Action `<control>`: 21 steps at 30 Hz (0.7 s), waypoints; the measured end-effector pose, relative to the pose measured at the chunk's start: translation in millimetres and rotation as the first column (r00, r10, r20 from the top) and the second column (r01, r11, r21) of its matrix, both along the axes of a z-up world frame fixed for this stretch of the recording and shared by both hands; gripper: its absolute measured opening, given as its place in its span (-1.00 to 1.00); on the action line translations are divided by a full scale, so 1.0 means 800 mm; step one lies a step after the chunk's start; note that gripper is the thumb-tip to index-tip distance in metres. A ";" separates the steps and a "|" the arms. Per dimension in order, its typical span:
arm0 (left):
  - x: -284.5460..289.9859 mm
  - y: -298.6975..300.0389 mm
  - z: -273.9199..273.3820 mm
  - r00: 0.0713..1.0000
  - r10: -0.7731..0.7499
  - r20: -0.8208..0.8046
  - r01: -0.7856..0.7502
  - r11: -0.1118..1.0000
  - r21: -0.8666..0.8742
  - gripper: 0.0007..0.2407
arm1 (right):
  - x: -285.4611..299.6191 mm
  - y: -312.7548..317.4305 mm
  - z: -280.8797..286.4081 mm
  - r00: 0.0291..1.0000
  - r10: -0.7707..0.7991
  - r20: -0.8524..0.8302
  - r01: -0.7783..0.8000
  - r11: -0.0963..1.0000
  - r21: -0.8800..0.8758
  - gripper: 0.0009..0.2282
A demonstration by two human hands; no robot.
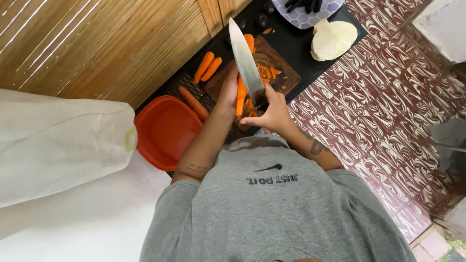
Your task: Peel and slice carrots on a wooden cutting board using a kitchen knife
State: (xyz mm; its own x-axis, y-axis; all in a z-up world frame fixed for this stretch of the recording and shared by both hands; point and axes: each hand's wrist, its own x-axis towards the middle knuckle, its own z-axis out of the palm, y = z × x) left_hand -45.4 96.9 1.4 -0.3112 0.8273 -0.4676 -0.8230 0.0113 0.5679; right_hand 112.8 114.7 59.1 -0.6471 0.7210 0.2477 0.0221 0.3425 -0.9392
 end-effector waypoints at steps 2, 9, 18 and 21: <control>0.008 -0.002 -0.001 1.000 0.005 -0.004 -0.006 1.000 -0.020 -0.74 | -0.001 -0.002 0.015 0.999 0.008 0.052 -0.007 1.000 -0.011 -0.38; 0.010 -0.018 0.013 0.999 0.035 -0.015 -0.036 0.995 -0.097 -0.75 | -0.005 -0.005 0.024 0.992 -0.003 0.129 -0.007 0.997 0.080 -0.39; 0.011 -0.021 0.049 0.998 0.052 -0.024 -0.056 0.983 -0.175 -0.74 | -0.003 -0.002 -0.014 0.977 0.006 0.213 -0.019 0.998 0.058 -0.41; 0.014 -0.017 0.066 0.998 0.055 -0.029 -0.060 0.978 -0.198 -0.74 | -0.003 -0.006 -0.003 0.974 0.027 0.227 -0.037 0.999 0.039 -0.48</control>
State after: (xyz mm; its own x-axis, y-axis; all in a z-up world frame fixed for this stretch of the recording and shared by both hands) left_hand -34.6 83.0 54.4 -0.3682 0.6991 -0.6130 -0.8122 0.0791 0.5780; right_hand 110.6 109.8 56.8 -0.7125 0.6908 0.1226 0.2205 0.3864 -0.8956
